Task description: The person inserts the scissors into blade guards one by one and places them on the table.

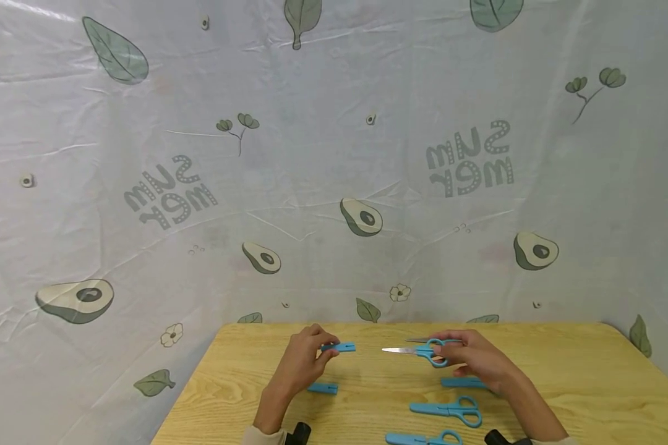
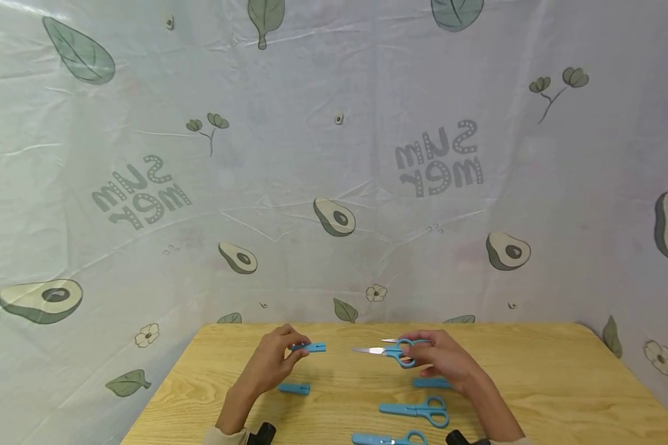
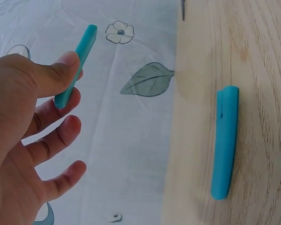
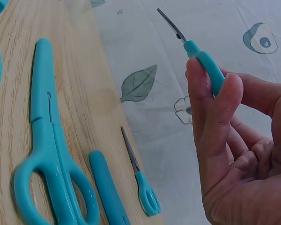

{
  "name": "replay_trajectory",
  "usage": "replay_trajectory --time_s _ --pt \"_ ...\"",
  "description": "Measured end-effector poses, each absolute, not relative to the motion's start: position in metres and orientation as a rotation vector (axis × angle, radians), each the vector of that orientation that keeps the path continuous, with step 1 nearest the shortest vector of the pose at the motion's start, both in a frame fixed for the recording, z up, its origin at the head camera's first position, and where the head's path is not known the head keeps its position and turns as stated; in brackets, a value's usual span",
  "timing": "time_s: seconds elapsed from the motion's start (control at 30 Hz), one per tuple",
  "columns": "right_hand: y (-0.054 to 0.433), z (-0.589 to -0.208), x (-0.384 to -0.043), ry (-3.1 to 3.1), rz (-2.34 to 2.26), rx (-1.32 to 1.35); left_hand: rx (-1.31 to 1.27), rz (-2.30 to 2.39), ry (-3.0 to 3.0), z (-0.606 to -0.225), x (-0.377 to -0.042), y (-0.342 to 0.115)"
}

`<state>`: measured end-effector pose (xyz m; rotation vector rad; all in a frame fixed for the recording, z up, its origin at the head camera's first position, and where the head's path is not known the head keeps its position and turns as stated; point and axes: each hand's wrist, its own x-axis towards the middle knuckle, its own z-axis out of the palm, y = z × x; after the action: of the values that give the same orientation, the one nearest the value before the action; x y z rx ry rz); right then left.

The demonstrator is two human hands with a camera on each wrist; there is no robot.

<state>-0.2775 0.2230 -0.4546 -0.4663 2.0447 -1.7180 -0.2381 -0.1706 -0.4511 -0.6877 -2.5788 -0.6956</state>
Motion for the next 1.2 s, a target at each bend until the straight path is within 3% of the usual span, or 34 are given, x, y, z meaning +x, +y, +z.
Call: replay_trajectory --time_s 1.2 --pt "0.25 -0.46 -0.272 1.899 -1.782 -0.541 -0.73 -0.628 -2.589 -0.45 -0.236 -0.162"
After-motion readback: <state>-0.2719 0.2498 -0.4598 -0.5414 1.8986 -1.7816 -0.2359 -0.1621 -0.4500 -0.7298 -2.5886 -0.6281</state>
